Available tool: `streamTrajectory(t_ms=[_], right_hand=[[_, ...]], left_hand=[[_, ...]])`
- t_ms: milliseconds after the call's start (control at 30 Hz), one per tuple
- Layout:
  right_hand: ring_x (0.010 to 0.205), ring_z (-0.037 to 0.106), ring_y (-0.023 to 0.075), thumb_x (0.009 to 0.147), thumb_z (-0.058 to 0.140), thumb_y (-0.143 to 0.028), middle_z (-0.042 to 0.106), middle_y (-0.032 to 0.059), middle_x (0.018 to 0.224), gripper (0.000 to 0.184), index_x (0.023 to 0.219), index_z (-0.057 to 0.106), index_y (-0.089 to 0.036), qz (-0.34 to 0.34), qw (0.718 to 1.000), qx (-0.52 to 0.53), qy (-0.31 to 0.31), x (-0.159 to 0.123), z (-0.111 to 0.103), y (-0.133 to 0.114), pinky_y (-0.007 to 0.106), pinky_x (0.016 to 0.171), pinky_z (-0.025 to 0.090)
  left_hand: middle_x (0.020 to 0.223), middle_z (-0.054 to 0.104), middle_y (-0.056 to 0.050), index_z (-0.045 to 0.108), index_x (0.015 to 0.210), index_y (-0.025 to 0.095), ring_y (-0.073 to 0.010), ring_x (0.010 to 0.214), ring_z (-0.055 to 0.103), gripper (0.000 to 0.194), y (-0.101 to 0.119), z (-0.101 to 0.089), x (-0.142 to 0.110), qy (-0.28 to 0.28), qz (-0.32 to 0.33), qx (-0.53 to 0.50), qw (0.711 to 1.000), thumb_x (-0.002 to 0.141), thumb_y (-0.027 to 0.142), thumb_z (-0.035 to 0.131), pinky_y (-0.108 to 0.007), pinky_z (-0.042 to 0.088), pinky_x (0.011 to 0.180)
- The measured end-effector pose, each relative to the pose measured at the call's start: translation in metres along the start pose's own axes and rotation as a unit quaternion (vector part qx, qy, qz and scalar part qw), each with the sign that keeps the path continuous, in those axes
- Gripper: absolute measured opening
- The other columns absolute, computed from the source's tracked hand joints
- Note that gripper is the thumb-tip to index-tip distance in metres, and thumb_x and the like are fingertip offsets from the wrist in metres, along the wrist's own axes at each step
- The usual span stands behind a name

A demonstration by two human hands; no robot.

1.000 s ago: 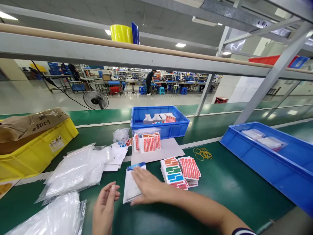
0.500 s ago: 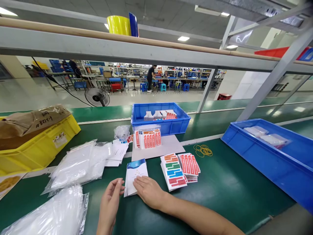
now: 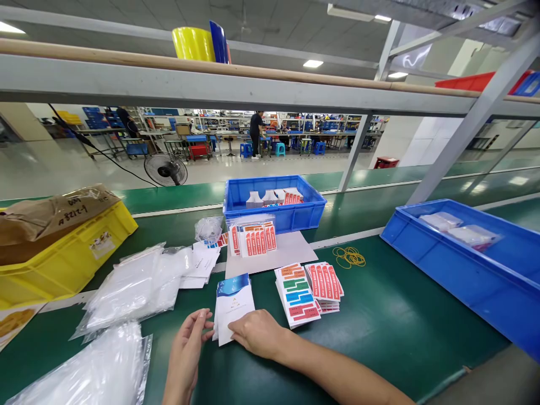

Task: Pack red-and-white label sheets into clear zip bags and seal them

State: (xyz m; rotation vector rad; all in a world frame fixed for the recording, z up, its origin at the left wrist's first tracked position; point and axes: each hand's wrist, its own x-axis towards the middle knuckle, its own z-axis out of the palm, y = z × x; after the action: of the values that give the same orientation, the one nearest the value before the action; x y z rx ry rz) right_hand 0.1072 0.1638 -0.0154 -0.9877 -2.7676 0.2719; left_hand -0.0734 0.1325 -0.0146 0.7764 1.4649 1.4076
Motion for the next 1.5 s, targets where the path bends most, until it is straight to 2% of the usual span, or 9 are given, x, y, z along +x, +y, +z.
streamTrajectory(t_ms=[133,367,500,700,800,967,1133,1300,1500], right_hand=[[0.101,0.060,0.0197,0.087,0.058,-0.034,0.065,0.0077,0.108,0.029,0.110,0.053,-0.016,-0.047,0.998,0.007,0.033,0.001,0.003,0.000,0.026,0.083,0.048],[0.077,0.065,0.0167,0.094,0.042,-0.025,0.069,0.0017,0.087,0.016,0.090,0.057,-0.019,0.001,0.999,0.000,0.042,-0.001,-0.006,0.002,0.022,0.063,0.047],[0.096,0.063,0.0157,0.095,0.033,-0.016,0.067,0.0058,0.105,0.026,0.109,0.055,-0.016,-0.016,0.984,0.036,0.175,0.000,-0.013,-0.013,0.024,0.082,0.048],[0.119,0.051,0.0141,0.096,0.037,-0.030,0.061,0.0029,0.123,0.031,0.118,0.054,-0.015,-0.193,0.966,0.039,0.166,-0.029,-0.025,-0.034,0.024,0.107,0.035],[0.131,0.038,0.0148,0.096,0.041,-0.042,0.051,0.0046,0.136,0.046,0.133,0.045,-0.015,-0.101,0.976,0.032,0.192,-0.060,-0.043,-0.007,0.028,0.113,0.028],[0.142,0.013,0.0290,0.079,0.062,-0.058,0.017,0.0119,0.153,0.094,0.148,0.018,-0.013,0.070,0.994,-0.056,0.057,-0.115,-0.058,0.055,0.046,0.115,0.022],[0.138,0.028,0.0242,0.089,0.058,-0.033,0.036,0.0111,0.146,0.063,0.143,0.034,-0.013,0.101,0.992,-0.056,0.045,-0.143,-0.046,0.081,0.042,0.115,0.026],[0.115,0.057,0.0206,0.093,0.047,-0.023,0.063,0.0082,0.119,0.030,0.119,0.060,-0.016,0.096,0.986,-0.019,0.135,-0.140,-0.058,0.081,0.036,0.099,0.048],[0.125,0.049,0.0195,0.092,0.040,-0.012,0.058,0.0109,0.126,0.038,0.129,0.051,-0.008,0.055,0.934,-0.068,0.347,-0.106,-0.043,0.028,0.034,0.103,0.045]], left_hand=[[0.098,0.063,-0.007,0.065,0.091,0.016,-0.0161,0.078,0.057,0.057,0.001,-0.001,0.000,0.013,0.002,-0.008,1.000,0.057,0.060,0.075,-0.026,0.053,0.065],[0.097,0.064,-0.006,0.066,0.090,0.015,-0.0163,0.079,0.059,0.055,0.005,0.000,0.000,0.026,-0.010,-0.019,0.999,0.058,0.058,0.076,-0.027,0.054,0.068],[0.103,0.067,-0.011,0.067,0.096,0.013,-0.0256,0.097,0.063,0.046,0.010,0.004,-0.005,-0.055,-0.105,-0.154,0.981,0.070,0.051,0.071,-0.034,0.055,0.083],[0.114,0.066,-0.013,0.055,0.127,0.017,-0.0296,0.106,0.062,0.043,0.016,0.008,-0.014,-0.095,-0.268,-0.288,0.914,0.084,0.017,0.053,-0.042,0.054,0.088],[0.118,0.065,-0.010,0.046,0.136,0.022,-0.0271,0.106,0.063,0.056,0.019,0.011,-0.017,-0.075,-0.257,-0.292,0.918,0.083,0.006,0.052,-0.037,0.057,0.084],[0.122,0.062,-0.011,0.040,0.141,0.021,-0.0286,0.108,0.061,0.056,0.018,0.021,-0.023,-0.063,-0.284,-0.289,0.912,0.086,0.010,0.051,-0.035,0.059,0.081],[0.125,0.059,-0.012,0.037,0.142,0.021,-0.0314,0.113,0.056,0.059,0.008,0.034,-0.029,-0.080,-0.324,-0.310,0.890,0.086,0.011,0.051,-0.042,0.052,0.094],[0.125,0.060,-0.010,0.039,0.141,0.024,-0.0312,0.110,0.058,0.054,-0.004,0.048,-0.034,-0.078,-0.301,-0.278,0.909,0.089,0.019,0.052,-0.043,0.052,0.094],[0.118,0.064,-0.012,0.049,0.135,0.022,-0.0297,0.102,0.063,0.044,-0.013,0.066,-0.053,-0.124,-0.234,-0.237,0.935,0.091,0.029,0.051,-0.039,0.055,0.088]])
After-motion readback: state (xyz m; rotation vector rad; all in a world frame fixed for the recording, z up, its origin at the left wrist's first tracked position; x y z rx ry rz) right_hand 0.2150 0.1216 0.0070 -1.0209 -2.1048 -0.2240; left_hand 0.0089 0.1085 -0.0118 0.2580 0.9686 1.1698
